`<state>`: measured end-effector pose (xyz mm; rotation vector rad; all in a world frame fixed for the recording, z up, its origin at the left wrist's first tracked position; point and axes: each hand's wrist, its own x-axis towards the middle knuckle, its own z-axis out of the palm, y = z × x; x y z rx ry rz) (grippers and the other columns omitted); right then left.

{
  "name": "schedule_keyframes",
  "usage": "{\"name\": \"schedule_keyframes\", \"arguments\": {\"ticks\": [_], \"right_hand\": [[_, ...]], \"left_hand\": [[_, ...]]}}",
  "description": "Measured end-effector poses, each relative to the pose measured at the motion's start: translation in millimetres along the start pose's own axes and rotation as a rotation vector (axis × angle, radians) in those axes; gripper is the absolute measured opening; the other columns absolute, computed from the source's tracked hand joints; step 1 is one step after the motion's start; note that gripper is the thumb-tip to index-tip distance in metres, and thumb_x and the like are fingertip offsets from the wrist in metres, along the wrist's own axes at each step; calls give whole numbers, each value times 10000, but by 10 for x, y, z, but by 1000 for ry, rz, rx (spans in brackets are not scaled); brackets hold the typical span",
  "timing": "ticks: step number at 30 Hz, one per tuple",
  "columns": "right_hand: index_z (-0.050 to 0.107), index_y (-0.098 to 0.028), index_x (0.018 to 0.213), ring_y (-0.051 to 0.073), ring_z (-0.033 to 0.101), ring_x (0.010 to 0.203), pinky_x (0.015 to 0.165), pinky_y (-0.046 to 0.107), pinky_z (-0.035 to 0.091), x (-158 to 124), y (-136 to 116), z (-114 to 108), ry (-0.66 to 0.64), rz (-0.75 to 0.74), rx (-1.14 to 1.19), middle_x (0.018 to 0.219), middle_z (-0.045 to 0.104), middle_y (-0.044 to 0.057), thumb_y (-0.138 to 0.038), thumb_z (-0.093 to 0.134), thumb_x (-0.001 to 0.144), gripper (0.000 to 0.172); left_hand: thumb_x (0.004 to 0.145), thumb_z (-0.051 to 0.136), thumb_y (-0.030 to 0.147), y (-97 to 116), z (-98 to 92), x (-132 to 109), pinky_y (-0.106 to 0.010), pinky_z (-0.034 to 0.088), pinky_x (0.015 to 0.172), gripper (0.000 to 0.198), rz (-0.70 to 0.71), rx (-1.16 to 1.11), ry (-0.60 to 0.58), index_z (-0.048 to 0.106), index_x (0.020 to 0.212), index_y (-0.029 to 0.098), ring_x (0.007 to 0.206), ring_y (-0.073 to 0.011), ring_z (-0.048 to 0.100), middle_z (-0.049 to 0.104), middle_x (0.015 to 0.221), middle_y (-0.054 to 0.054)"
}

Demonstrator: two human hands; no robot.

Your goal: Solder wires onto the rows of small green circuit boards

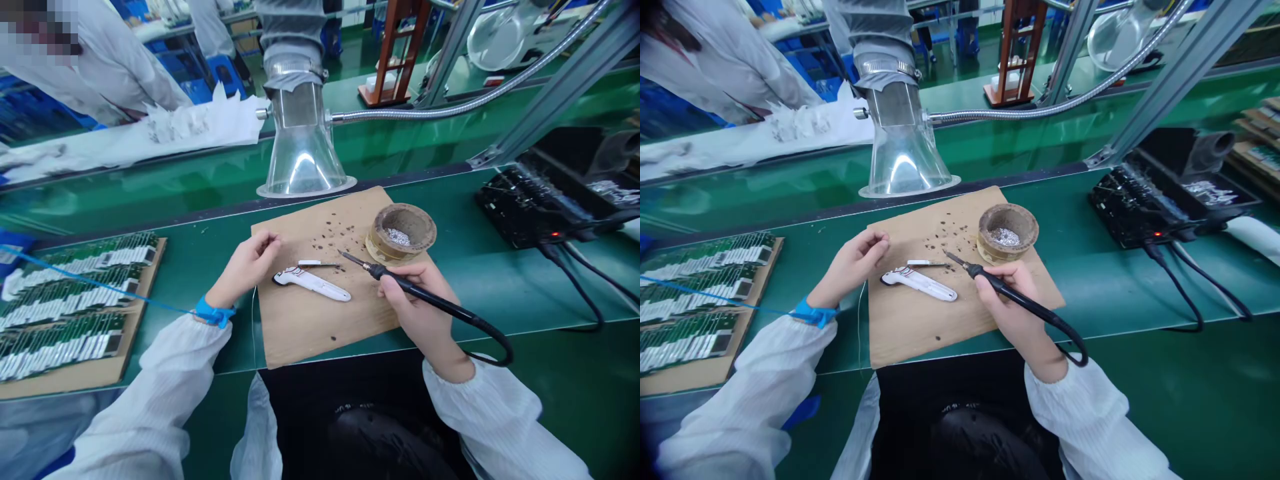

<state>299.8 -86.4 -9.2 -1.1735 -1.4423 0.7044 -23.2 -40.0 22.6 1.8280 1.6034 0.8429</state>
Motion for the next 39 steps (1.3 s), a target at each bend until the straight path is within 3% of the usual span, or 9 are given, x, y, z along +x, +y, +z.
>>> {"name": "schedule_keyframes", "arguments": {"ticks": [3,9,14,17,20,25,32,39], "right_hand": [[667,-230,1010,175,744,696,666,313,623,42,31,65,33,-31,17,832,743,12,-290,765,970,121],[634,-233,1055,159,703,618,581,292,582,58,51,130,105,-83,52,768,692,-10,-295,727,1004,122],[622,-236,1053,156,694,600,553,291,579,61,40,117,87,-79,45,788,688,-3,-328,731,1012,148],[622,-247,1057,159,685,594,554,303,576,68,44,116,58,-50,68,773,681,-8,-323,721,1021,130],[640,-263,1056,169,673,581,543,323,574,63,48,116,47,-48,84,749,676,-7,-309,726,1015,106],[658,-265,1026,170,648,537,503,323,545,33,69,103,35,-46,109,698,665,-18,-294,736,1006,85],[603,-256,960,156,593,490,501,315,498,-2,125,85,-9,-7,134,643,632,-44,-326,715,1026,147],[623,-247,897,174,618,584,556,334,493,13,109,78,-36,-37,18,707,646,-11,-325,737,1007,177]], "left_hand": [[1046,594,458,-44,63,143,-312,496,766,295,113,-60,-91,724,1077,195,852,-188,655,755,1053,-61],[1063,542,379,61,172,375,-283,419,655,263,258,116,-237,705,1029,176,669,-148,570,686,804,-9],[1097,518,335,166,139,404,-317,511,853,272,416,46,-447,750,1070,197,932,-195,708,786,1051,-70],[1092,550,323,197,94,407,-308,517,879,252,425,7,-532,775,1090,209,960,-194,714,780,1077,-69],[1088,570,358,214,80,391,-281,498,775,219,336,-28,-603,728,1058,209,809,-161,674,740,913,-19],[1045,595,331,227,124,345,-253,419,641,149,233,-26,-607,583,962,208,642,-121,557,607,746,40],[1013,563,295,246,143,331,-263,414,640,126,251,47,-588,589,932,202,632,-125,573,634,740,27],[979,565,268,248,167,309,-275,409,639,100,242,96,-579,601,913,203,633,-137,588,651,739,18]]}}
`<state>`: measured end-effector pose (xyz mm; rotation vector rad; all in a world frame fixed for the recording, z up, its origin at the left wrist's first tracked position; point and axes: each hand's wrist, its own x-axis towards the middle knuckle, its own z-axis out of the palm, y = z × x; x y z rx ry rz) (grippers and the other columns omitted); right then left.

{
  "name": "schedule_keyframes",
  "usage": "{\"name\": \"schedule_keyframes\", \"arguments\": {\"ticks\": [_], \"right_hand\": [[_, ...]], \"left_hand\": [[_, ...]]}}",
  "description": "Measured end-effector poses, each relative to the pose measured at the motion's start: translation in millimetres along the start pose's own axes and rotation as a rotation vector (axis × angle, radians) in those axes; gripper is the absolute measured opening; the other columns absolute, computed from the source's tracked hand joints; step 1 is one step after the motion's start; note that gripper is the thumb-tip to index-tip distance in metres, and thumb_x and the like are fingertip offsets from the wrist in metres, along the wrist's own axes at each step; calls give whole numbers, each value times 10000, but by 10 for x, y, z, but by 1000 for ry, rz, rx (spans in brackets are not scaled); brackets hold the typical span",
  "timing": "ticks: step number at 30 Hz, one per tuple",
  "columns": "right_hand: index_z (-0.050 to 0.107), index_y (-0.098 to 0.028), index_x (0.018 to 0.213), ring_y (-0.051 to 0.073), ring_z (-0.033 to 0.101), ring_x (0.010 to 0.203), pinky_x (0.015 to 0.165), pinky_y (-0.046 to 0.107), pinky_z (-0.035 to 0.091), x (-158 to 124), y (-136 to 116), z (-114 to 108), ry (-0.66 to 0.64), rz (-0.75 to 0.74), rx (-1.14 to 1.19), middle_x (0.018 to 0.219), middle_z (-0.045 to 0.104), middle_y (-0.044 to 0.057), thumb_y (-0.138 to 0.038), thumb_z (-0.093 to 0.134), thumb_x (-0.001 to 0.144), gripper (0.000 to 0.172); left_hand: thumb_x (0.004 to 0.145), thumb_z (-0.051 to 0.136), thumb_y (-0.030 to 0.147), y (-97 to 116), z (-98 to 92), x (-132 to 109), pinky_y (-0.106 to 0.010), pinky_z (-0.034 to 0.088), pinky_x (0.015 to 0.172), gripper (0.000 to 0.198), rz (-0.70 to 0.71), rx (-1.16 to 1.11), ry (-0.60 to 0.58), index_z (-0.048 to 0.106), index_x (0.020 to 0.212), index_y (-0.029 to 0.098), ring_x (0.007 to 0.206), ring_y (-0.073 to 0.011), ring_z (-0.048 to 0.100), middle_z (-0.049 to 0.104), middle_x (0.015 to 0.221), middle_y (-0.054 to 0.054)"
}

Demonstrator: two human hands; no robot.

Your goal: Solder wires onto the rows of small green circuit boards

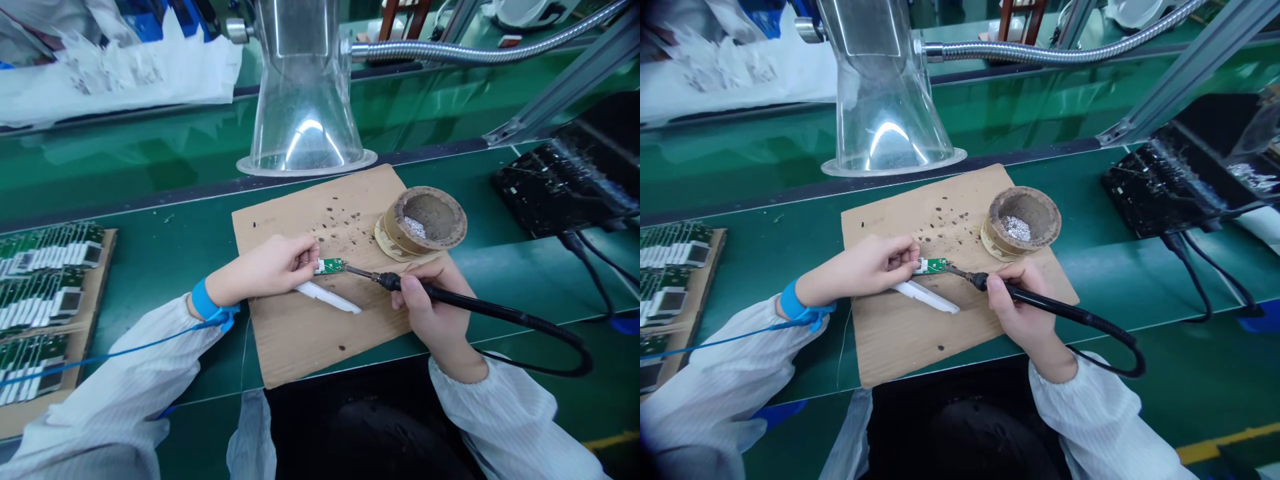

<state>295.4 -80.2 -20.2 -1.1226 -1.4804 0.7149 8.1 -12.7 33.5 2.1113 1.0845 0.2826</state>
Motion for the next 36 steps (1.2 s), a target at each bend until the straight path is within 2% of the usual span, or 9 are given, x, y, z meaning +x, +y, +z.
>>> {"name": "schedule_keyframes", "arguments": {"ticks": [4,7,11,25,36], "right_hand": [[639,-246,884,157,631,600,600,327,495,25,-51,-4,-15,-57,-130,710,659,-20,-285,730,1008,159],[638,-253,895,175,647,628,606,333,492,13,-37,-18,-49,-43,-182,706,666,-16,-296,736,1003,152],[637,-254,929,182,654,614,571,332,491,-19,1,-31,-107,13,-169,733,690,-7,-326,731,1006,142],[646,-264,955,183,678,635,574,326,505,-59,36,-40,-124,13,-146,762,706,-14,-290,754,988,116],[638,-260,950,182,680,634,582,327,502,-48,39,-43,-131,-7,-149,764,703,-14,-276,746,988,116]], "left_hand": [[974,543,255,26,22,8,-284,392,638,97,2,27,11,569,893,208,629,-143,579,646,736,14],[971,530,247,47,30,10,-287,380,633,94,3,51,15,548,886,210,620,-141,563,638,740,15],[970,518,242,61,44,12,-289,372,627,91,-13,76,12,536,886,211,611,-141,550,635,741,14],[982,526,239,72,68,9,-298,364,616,90,-17,99,16,532,895,215,591,-150,559,639,722,17],[1042,541,268,105,58,2,-302,371,626,113,-32,159,9,590,962,205,635,-173,622,707,771,-1]]}}
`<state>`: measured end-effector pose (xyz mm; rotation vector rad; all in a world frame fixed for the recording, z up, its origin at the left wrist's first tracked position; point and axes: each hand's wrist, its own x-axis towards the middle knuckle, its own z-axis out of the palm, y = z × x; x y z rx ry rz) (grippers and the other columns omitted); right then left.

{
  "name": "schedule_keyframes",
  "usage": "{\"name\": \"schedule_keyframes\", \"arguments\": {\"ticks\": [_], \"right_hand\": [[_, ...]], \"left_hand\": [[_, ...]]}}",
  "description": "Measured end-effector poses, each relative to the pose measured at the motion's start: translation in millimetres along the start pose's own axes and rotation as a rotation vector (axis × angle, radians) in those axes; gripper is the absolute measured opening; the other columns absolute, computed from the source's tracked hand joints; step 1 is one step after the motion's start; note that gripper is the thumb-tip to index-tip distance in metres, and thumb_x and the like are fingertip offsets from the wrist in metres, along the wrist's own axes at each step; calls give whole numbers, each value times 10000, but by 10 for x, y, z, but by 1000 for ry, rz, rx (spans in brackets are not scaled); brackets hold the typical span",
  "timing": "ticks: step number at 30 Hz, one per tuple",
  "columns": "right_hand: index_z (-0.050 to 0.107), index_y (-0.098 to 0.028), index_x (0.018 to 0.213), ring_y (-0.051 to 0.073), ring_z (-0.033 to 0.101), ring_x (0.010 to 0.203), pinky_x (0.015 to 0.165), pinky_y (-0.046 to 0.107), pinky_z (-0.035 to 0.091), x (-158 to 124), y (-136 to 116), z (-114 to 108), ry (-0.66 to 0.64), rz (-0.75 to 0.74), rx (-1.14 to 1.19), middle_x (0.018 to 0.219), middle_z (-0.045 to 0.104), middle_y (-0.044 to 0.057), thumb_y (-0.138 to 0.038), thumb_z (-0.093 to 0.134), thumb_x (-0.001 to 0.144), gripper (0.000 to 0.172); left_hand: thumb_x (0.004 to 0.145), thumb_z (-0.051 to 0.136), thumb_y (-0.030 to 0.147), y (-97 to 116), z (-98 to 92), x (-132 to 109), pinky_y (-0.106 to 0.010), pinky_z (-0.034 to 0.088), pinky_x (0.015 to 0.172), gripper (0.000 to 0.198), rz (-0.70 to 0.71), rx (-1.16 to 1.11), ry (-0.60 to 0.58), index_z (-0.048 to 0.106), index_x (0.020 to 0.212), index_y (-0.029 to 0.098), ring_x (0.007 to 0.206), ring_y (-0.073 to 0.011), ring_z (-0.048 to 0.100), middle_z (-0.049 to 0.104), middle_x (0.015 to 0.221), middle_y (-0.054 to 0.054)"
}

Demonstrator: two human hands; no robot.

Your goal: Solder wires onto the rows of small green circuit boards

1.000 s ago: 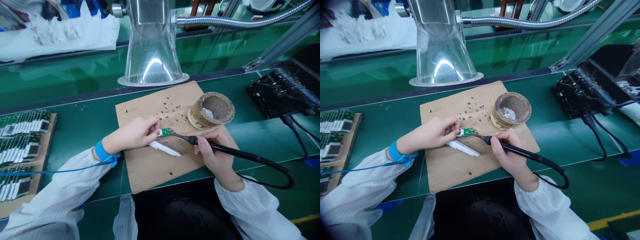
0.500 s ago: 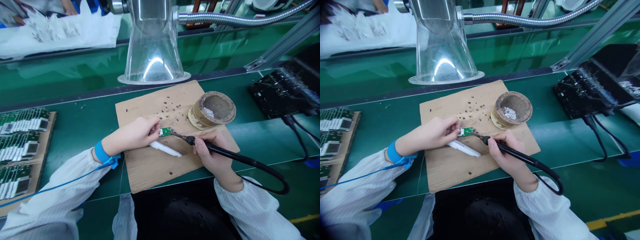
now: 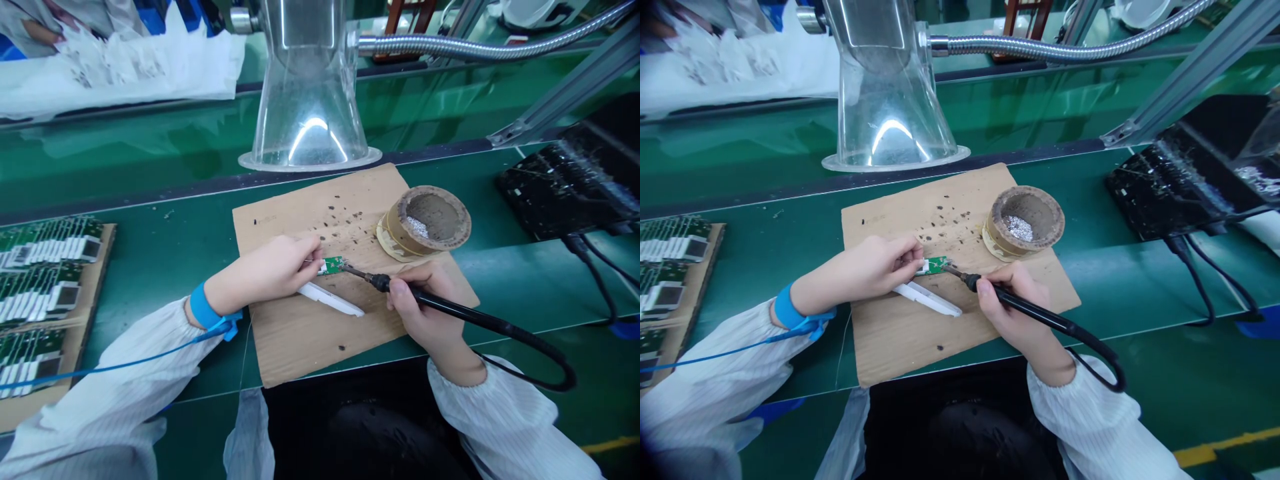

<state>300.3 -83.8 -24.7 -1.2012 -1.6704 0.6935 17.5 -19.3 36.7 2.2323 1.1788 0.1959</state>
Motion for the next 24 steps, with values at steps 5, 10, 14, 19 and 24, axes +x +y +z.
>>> {"name": "schedule_keyframes", "arguments": {"ticks": [5,10,14,19,24], "right_hand": [[633,-261,951,178,683,640,587,321,506,-7,-4,-1,-4,23,10,768,699,-16,-279,749,988,124],[630,-263,956,170,667,616,577,315,504,-8,-9,-1,-7,39,19,752,689,-22,-282,755,987,130],[635,-263,949,178,686,639,579,312,515,-7,-13,-2,0,35,9,758,695,-17,-290,760,982,132],[643,-248,950,170,670,611,563,310,525,-2,-22,14,23,16,31,735,679,-12,-284,760,983,127],[641,-237,1073,128,645,551,533,275,541,44,-70,43,228,-108,226,736,642,-32,-289,684,1041,75]], "left_hand": [[1052,532,282,38,-24,-12,-299,371,631,138,5,25,3,612,975,201,669,-179,640,720,809,-13],[1024,549,270,40,-134,-38,-286,375,635,91,20,29,55,589,967,211,666,-170,613,672,771,11],[992,545,227,18,-231,-57,-288,388,640,52,-54,24,86,584,1016,203,629,-168,593,639,715,27],[1064,569,511,-22,-258,-45,-309,411,693,335,-112,42,-11,683,978,209,778,-202,657,720,866,-22],[933,738,612,-28,-212,-27,-319,416,698,418,-160,100,-64,678,1008,206,862,-237,666,734,970,-47]]}}
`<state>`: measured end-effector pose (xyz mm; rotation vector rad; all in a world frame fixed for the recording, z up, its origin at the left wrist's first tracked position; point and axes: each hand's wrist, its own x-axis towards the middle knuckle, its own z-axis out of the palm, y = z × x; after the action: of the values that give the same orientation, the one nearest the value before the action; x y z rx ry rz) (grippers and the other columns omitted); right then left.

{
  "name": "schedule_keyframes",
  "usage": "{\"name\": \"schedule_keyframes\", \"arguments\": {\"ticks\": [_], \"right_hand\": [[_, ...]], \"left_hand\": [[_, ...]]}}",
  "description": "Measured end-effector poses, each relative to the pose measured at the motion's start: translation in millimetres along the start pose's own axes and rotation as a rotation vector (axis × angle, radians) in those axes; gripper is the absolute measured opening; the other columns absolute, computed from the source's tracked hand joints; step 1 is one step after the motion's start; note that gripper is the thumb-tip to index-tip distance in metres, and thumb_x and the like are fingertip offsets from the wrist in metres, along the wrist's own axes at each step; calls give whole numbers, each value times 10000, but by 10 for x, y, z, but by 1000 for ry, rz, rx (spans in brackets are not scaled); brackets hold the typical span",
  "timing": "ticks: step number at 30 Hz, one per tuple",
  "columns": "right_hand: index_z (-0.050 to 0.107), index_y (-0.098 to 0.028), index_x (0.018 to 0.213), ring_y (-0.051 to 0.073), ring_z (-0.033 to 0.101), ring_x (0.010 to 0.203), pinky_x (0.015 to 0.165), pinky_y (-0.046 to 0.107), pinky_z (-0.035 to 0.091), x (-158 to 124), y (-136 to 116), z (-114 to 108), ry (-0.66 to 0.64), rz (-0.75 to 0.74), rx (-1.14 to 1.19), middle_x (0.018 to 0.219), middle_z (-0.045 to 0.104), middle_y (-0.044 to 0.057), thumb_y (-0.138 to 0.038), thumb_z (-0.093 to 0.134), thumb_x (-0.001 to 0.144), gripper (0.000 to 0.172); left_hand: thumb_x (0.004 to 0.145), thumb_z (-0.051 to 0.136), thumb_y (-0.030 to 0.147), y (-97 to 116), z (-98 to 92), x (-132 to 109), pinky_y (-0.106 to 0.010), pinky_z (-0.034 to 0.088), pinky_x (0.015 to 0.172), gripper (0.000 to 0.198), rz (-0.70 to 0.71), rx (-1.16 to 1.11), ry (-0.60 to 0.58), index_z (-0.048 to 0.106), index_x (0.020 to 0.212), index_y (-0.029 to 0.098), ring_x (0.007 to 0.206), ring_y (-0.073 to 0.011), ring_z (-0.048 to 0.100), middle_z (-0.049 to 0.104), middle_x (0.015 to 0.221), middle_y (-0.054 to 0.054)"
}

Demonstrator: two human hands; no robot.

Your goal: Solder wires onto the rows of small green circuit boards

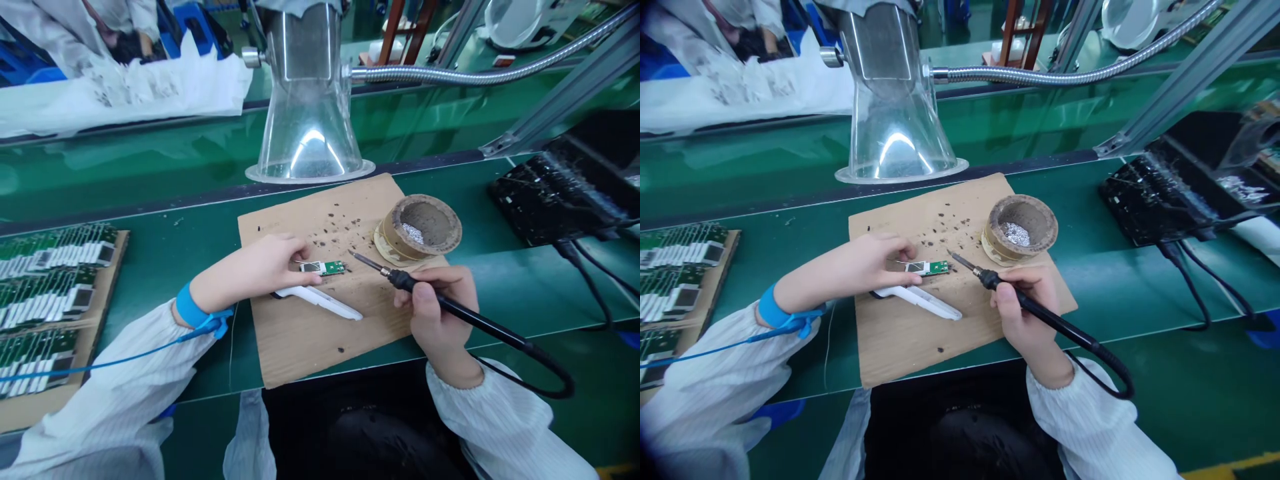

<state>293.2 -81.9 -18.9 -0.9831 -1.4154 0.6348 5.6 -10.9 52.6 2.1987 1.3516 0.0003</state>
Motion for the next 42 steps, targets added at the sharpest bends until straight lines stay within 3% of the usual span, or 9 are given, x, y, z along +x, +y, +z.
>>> {"name": "schedule_keyframes", "arguments": {"ticks": [6,9,13,16,20,24,31,42], "right_hand": [[633,-240,1103,128,664,578,529,250,540,37,2,46,19,-16,19,753,652,-28,-266,673,1044,76],[630,-235,1103,126,672,581,524,244,539,27,6,11,48,-10,41,768,664,-25,-259,669,1045,73],[630,-227,1080,133,681,588,559,279,572,73,-74,-219,128,0,47,813,667,-16,-289,686,1036,95],[639,-225,1041,136,656,558,527,290,558,185,-187,-490,245,-32,60,808,654,-19,-313,700,1020,109],[649,-229,1001,160,618,520,495,310,528,357,-311,-775,337,-68,86,679,621,-42,-301,706,996,92],[652,-238,980,162,598,511,491,315,513,419,-347,-891,379,-56,107,653,616,-46,-304,713,989,90],[659,-227,995,152,644,548,528,292,532,415,-408,-975,207,23,-21,677,665,-27,-317,712,1020,107],[592,-238,872,140,631,510,539,289,503,544,-302,-854,60,141,-91,608,657,-42,-449,690,1048,292]], "left_hand": [[898,761,512,53,4,21,-317,391,625,316,-87,8,-91,672,978,220,731,-221,657,737,857,-17],[920,729,512,73,-16,-5,-330,418,648,311,-61,17,-110,698,991,211,760,-233,668,739,874,-31],[1019,643,548,80,2,-124,-345,496,808,338,75,-42,35,726,1150,248,977,-256,702,757,1096,-45],[1070,590,567,105,57,-195,-324,514,792,385,114,-137,132,655,1317,278,935,-218,715,750,1215,-37],[1105,542,531,271,96,-128,-318,492,716,384,193,-173,196,617,1352,246,737,-172,669,764,1076,-28],[1107,534,479,546,76,98,-321,470,696,352,271,-154,307,632,1315,212,720,-181,646,749,944,-24],[1083,568,446,883,52,382,-349,451,719,308,228,8,279,681,1214,191,851,-227,671,742,1029,-62],[1064,619,410,979,29,437,-344,440,731,243,212,67,308,691,1154,196,873,-233,664,730,1018,-59]]}}
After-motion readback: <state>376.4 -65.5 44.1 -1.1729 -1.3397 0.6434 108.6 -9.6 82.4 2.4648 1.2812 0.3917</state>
